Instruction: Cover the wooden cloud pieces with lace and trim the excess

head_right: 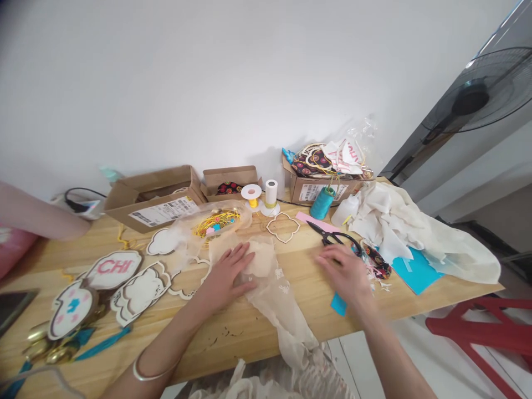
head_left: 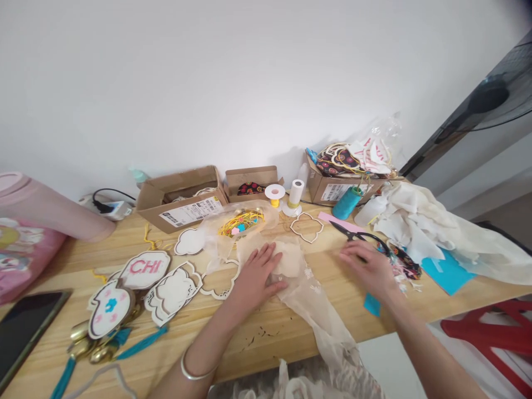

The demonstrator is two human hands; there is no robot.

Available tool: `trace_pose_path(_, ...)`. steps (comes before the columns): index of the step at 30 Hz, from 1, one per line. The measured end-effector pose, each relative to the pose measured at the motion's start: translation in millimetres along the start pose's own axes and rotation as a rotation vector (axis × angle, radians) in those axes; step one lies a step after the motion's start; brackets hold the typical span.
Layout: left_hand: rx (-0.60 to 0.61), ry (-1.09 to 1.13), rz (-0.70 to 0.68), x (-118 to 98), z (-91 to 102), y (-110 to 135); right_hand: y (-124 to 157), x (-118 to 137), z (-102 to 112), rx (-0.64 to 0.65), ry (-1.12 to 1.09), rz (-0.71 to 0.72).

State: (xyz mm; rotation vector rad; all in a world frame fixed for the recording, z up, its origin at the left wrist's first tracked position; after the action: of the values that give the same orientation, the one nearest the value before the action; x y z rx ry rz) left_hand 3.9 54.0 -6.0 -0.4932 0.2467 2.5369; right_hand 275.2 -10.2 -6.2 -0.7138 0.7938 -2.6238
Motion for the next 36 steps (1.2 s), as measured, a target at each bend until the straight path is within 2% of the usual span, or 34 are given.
trace_pose_path(3, -0.016, 0.036, 0.002, 0.2, 1.5, 0.9, 31.7, -17.1, 42.5, 0.014, 0.182, -0.220)
trace_pose_path(5, -0.038, 0.078, 0.025, 0.3, 4.7, 1.2, 42.0, -16.9, 61.7, 0.006, 0.341, -0.256)
trace_pose_path(9, -0.143, 0.214, 0.104, 2.4, 16.7, 2.0, 32.4, -0.7, 72.1, -0.016, 0.462, -0.240)
trace_pose_path(12, -0.257, 0.333, 0.154, 7.1, 25.8, 3.5, 12.0, 15.7, 66.4, -0.024, 0.415, -0.286)
trace_pose_path(15, -0.360, 0.440, 0.175, 13.1, 32.2, 4.8, -6.6, 34.1, 55.2, -0.063, 0.334, -0.225)
trace_pose_path(18, -0.421, 0.517, 0.195, 19.6, 34.7, 4.8, -13.8, 48.4, 40.4, -0.074, 0.272, -0.183)
trace_pose_path(23, -0.411, 0.561, 0.219, 24.4, 32.8, 3.9, -12.6, 66.5, 15.8, -0.044, 0.191, -0.116)
trace_pose_path(29, -0.364, 0.590, 0.228, 20.5, 35.1, 5.5, -11.9, 69.7, -7.4, -0.020, 0.198, -0.011)
trace_pose_path(33, -0.356, 0.617, 0.248, 17.9, 39.8, 6.9, -12.8, 65.8, -11.4, -0.023, 0.148, -0.027)
trace_pose_path(36, -0.394, 0.600, 0.270, 18.4, 46.5, 8.2, -12.7, 63.4, -10.6, -0.042, 0.100, -0.026)
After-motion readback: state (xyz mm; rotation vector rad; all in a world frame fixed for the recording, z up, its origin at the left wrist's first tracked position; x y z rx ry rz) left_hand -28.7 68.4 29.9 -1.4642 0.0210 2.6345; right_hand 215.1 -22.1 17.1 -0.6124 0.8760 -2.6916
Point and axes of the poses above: each hand's wrist, its own y-axis away from the middle knuckle, its own z-axis out of the back of the hand, x = y × z, the point moved 4 cm from there along -y, towards the middle knuckle, and after that the axes turned 14 degrees about z, right-handed, at the moved point
